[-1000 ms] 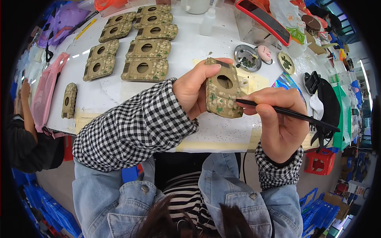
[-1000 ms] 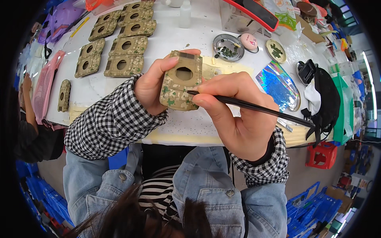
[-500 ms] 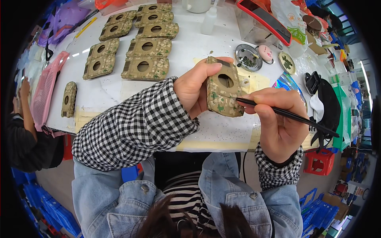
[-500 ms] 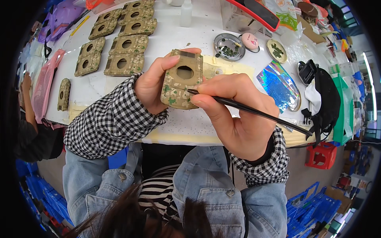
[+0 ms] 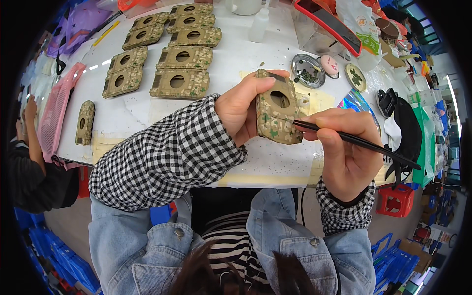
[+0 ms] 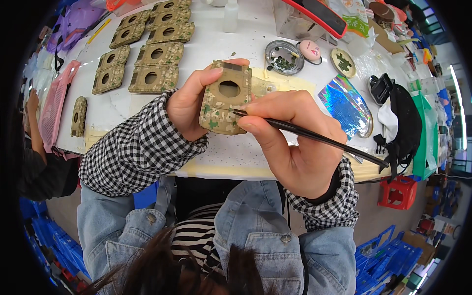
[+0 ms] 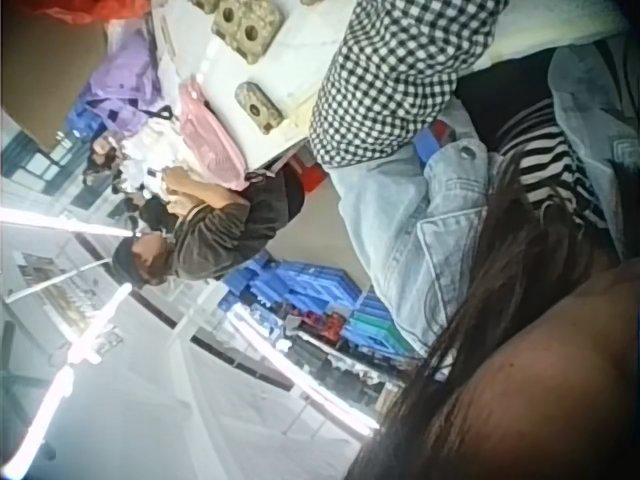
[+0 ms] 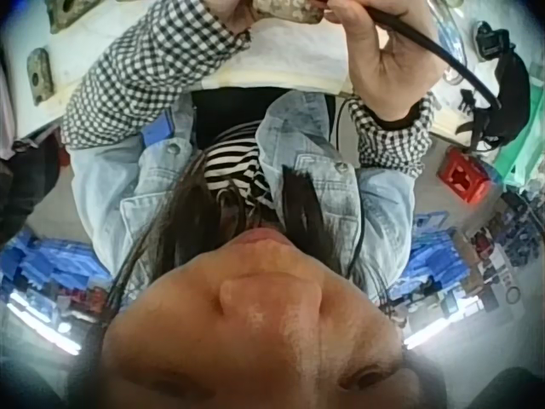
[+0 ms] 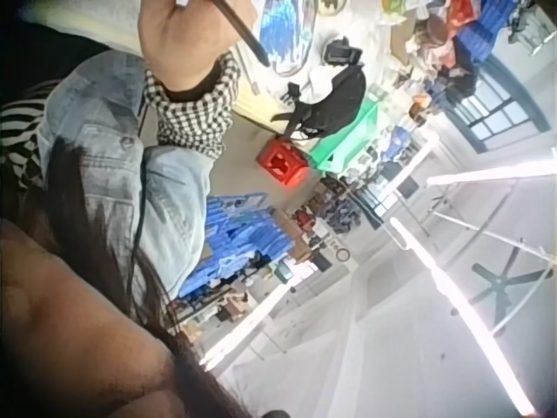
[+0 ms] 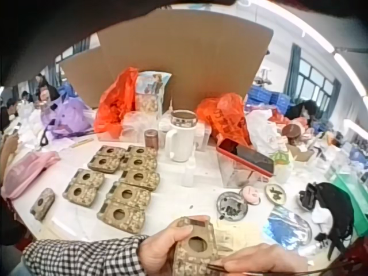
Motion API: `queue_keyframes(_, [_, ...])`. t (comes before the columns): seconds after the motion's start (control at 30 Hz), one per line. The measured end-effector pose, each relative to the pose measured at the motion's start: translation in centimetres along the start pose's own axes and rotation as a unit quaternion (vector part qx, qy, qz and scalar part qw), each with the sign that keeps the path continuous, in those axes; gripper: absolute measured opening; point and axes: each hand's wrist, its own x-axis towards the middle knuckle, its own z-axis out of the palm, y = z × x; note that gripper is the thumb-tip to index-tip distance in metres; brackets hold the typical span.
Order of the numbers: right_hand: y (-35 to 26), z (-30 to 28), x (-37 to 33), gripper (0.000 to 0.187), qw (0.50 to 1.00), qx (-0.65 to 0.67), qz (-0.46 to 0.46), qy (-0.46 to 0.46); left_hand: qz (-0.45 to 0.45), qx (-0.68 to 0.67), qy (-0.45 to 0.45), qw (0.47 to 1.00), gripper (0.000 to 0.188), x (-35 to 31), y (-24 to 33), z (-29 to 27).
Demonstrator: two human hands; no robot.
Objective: Detailing and painting small camouflage-patterned toy tank hulls at a factory workbench.
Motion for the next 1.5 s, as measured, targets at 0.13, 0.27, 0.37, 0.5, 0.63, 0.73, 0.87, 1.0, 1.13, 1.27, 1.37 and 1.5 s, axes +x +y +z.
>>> queue_keyframes(0.13, [-0.11,0.08,-0.01,0.015,1.000,0.002,0.007,0.002,0.000,-0.001,-0.001,1.000,0.044,0.00,0.00,0.01])
queue_keyframes(0.27, [-0.10,0.09,0.03,0.015,1.000,0.001,0.004,0.002,0.003,0.001,-0.003,1.000,0.044,0.04,-0.06,-0.11])
queue_keyframes(0.37, [0.00,0.12,0.05,0.015,1.000,-0.001,-0.001,0.003,0.002,-0.004,-0.001,1.000,0.044,0.00,-0.01,0.05])
queue_keyframes(0.5, [0.01,0.09,0.01,0.015,1.000,0.005,0.003,0.001,-0.001,-0.005,0.000,1.000,0.043,-0.01,0.04,0.07])
queue_keyframes(0.63, [0.12,-0.03,0.02,0.014,1.000,0.016,0.006,0.000,-0.007,-0.014,0.002,1.000,0.043,-0.07,0.08,0.16])
queue_keyframes(0.73, [0.10,0.07,0.18,0.013,1.000,0.019,0.005,-0.002,-0.011,-0.015,0.001,1.000,0.042,-0.03,0.13,0.01])
queue_keyframes(0.87, [0.01,0.24,0.25,0.013,1.000,0.012,0.009,0.003,-0.008,-0.016,0.009,1.000,0.041,-0.01,0.15,0.20])
queue_keyframes(1.0, [0.06,0.36,0.23,0.013,1.000,0.020,0.011,0.006,-0.004,-0.020,0.013,1.000,0.041,0.10,0.03,0.09])
queue_keyframes(1.13, [0.08,0.39,0.27,0.013,1.000,0.015,0.007,0.006,-0.007,-0.023,0.019,1.000,0.040,0.08,0.10,0.09])
queue_keyframes(1.27, [0.02,0.33,0.24,0.014,1.000,0.009,0.005,0.005,-0.006,-0.024,0.016,1.000,0.040,0.02,0.11,0.15])
queue_keyframes(1.37, [0.10,0.36,0.28,0.014,1.000,0.010,0.001,0.004,-0.006,-0.024,0.012,1.000,0.040,0.07,0.10,0.09])
queue_keyframes(1.5, [0.14,0.36,0.29,0.014,1.000,0.010,0.001,0.003,-0.005,-0.024,0.010,1.000,0.040,0.09,0.09,0.08])
